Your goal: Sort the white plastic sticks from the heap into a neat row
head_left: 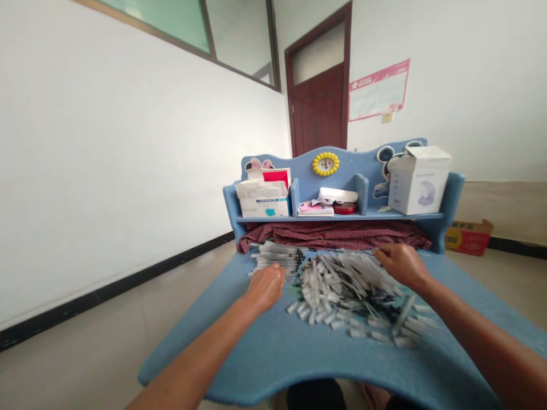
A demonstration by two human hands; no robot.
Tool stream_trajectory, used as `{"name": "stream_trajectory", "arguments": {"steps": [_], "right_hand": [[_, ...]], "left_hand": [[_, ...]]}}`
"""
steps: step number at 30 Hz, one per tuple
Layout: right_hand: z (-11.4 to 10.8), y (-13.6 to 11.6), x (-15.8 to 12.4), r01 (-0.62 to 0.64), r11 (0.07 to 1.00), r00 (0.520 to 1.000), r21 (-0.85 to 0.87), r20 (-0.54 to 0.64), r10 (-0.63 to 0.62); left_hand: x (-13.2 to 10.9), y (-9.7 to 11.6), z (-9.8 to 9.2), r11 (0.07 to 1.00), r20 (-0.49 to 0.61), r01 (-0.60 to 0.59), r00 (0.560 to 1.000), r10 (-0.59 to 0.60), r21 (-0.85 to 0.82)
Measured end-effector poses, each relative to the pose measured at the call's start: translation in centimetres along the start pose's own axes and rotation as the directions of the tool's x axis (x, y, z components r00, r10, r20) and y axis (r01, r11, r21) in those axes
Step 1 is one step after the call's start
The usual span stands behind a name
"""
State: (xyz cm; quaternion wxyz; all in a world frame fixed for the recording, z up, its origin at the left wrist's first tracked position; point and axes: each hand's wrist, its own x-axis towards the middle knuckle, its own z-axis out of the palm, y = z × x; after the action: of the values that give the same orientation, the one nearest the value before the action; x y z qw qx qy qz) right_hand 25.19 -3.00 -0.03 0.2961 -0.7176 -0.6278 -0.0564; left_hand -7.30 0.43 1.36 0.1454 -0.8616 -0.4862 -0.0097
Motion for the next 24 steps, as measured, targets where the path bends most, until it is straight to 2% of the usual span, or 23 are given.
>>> {"name": "stream_trajectory", "arguments": {"steps": [3, 10, 13, 16, 20, 24], "right_hand": [[0.9, 0.7, -0.2, 0.015, 0.994, 1.0, 0.105, -0.028, -0.012], [1.7, 1.6, -1.2, 0.037, 0.96, 0.997, 0.277, -0.082, -0.014], [1.4, 1.6, -1.4, 0.037, 0.934, 0.993, 0.355, -0.119, 0.006], [1.0, 1.1, -1.7, 0.054, 0.908, 0.988, 0.415, -0.152, 0.011], [0.2, -0.6, -2.2, 0.088, 0.837, 0.993, 0.539, -0.115, -0.031], [-0.5, -2.4, -2.9, 0.047, 0.738, 0.994, 0.673, 0.04, -0.1]], "left_hand": [[1.4, -1.7, 0.9, 1.0, 0.028, -0.003, 1.0, 0.003, 0.016], [2.8, -1.9, 2.2, 0.998, 0.076, -0.062, 0.995, 0.06, 0.025], [3.1, -2.1, 1.7, 0.995, 0.082, -0.096, 0.992, 0.094, 0.025], [3.0, -1.9, 0.3, 0.991, 0.059, -0.133, 0.99, 0.132, 0.025], [2.9, 0.6, -2.2, 0.974, -0.036, -0.226, 0.973, 0.226, 0.005], [3.1, 5.2, -3.6, 0.898, -0.189, -0.417, 0.901, 0.39, -0.137]]}}
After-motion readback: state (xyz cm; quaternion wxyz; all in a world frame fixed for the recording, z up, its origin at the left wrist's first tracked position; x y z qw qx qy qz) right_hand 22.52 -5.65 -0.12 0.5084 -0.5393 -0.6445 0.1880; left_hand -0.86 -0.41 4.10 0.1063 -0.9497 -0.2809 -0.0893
